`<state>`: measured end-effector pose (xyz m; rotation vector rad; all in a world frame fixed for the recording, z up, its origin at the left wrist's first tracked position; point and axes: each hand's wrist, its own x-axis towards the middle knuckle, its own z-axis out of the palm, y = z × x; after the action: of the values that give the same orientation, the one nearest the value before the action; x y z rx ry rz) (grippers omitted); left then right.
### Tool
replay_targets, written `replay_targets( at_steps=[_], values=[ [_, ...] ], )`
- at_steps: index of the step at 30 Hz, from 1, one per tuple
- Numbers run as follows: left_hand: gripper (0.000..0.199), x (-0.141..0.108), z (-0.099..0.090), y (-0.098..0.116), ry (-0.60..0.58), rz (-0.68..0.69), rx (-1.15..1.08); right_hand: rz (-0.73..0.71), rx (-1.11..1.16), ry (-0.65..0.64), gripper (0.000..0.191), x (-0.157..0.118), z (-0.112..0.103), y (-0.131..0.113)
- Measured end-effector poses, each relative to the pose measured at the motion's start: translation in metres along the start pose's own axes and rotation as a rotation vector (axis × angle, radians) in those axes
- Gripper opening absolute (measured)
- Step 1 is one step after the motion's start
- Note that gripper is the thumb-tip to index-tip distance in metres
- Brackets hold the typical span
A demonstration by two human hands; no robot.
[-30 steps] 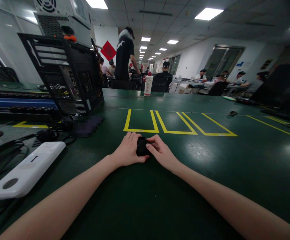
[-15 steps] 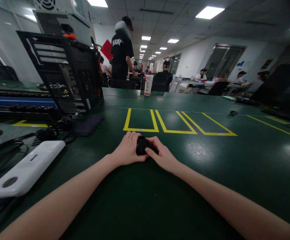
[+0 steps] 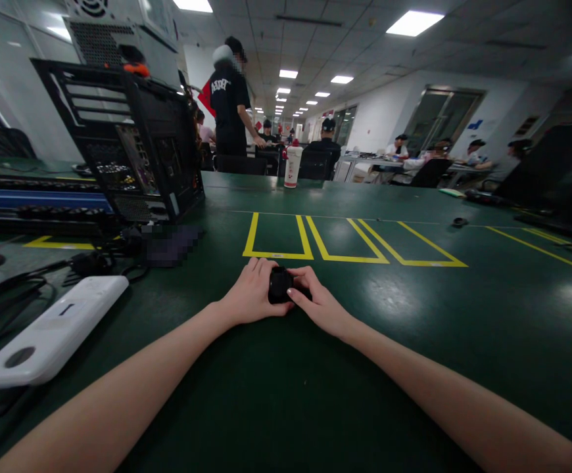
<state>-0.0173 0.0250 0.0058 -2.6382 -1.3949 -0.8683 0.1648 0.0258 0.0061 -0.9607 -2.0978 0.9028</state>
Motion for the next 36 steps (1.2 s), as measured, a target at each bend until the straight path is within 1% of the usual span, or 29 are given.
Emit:
replay_targets(
  at_steps=[4, 8, 11, 15, 18, 24, 28, 30, 33, 36],
  values=[
    [0.058, 0.0002, -0.0009, 0.0008, -0.010, 0.000, -0.016, -0.050, 0.005, 0.017, 0.025, -0.0001, -0.0008, -0.0013],
    [0.059, 0.0002, -0.0010, 0.0009, -0.005, 0.002, -0.009, -0.061, -0.034, 0.055, 0.018, 0.0007, 0.0002, -0.0019],
    [0.059, 0.0000, -0.0001, 0.0003, -0.007, 0.007, 0.004, -0.059, -0.036, 0.051, 0.023, 0.0011, 0.0016, -0.0004],
    [0.059, 0.0000, 0.0011, -0.0007, 0.007, 0.008, 0.008, -0.004, -0.073, 0.017, 0.035, 0.0014, 0.0032, 0.0020],
    [0.059, -0.0001, 0.0013, -0.0014, 0.010, 0.003, 0.005, -0.004, -0.079, -0.017, 0.034, 0.0010, 0.0026, 0.0008],
    [0.059, -0.0012, -0.0016, -0.0013, -0.017, 0.009, 0.008, -0.063, 0.018, -0.026, 0.036, 0.0002, 0.0003, -0.0026],
    [0.060, -0.0012, -0.0034, 0.0005, -0.018, 0.011, 0.002, -0.030, 0.111, -0.014, 0.024, 0.0024, 0.0015, -0.0006],
    [0.060, -0.0009, -0.0031, 0.0012, -0.012, 0.015, 0.003, -0.022, 0.126, -0.005, 0.021, 0.0030, 0.0019, 0.0001],
    [0.059, -0.0010, -0.0019, 0.0012, -0.003, 0.016, 0.004, -0.008, 0.103, -0.014, 0.026, 0.0029, 0.0019, 0.0000],
    [0.059, -0.0014, -0.0012, 0.0006, -0.007, 0.014, 0.001, 0.013, 0.014, -0.005, 0.033, 0.0027, 0.0017, 0.0004]
  ],
)
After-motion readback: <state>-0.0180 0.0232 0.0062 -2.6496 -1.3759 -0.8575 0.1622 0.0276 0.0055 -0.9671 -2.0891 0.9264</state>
